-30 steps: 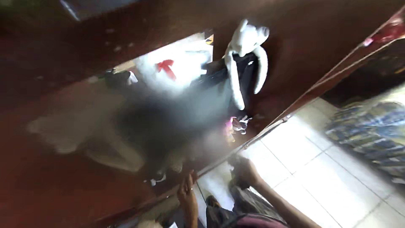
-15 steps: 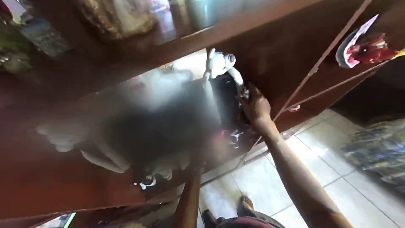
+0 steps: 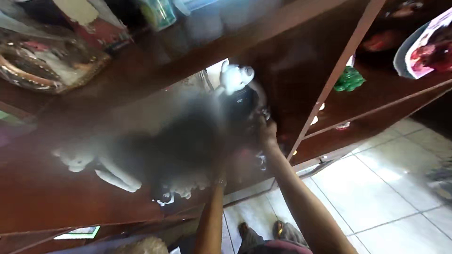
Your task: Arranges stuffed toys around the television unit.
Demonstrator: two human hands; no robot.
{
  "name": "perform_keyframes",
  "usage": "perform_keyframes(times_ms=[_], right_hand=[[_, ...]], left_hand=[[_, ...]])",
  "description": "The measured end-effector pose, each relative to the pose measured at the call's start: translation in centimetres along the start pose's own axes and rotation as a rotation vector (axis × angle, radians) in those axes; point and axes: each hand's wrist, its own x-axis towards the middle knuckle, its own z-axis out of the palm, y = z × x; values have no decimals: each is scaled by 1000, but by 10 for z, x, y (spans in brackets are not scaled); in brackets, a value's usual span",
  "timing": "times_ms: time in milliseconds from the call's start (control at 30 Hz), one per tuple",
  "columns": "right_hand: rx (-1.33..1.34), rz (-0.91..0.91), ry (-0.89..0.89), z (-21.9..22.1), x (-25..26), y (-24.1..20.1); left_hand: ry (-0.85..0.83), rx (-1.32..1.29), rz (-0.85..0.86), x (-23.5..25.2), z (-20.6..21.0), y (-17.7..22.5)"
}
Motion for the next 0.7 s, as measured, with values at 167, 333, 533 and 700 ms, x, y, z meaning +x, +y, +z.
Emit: perform_keyframes(times_ms=[167,333,533,700], right_hand=[[-101,-36,51,4,1,10],[-419,-78,-66,-20,-4,17],[-198,-176,-143,-24,-31,-3],[-391,-149,-172,-22,-20,10]], left_hand=[[-57,-11,-4,10,1,9],[-110,-52,-56,20,-8,-7],[-127,77,42,6,-21,-3],[-164,91,35,2,-13,4]])
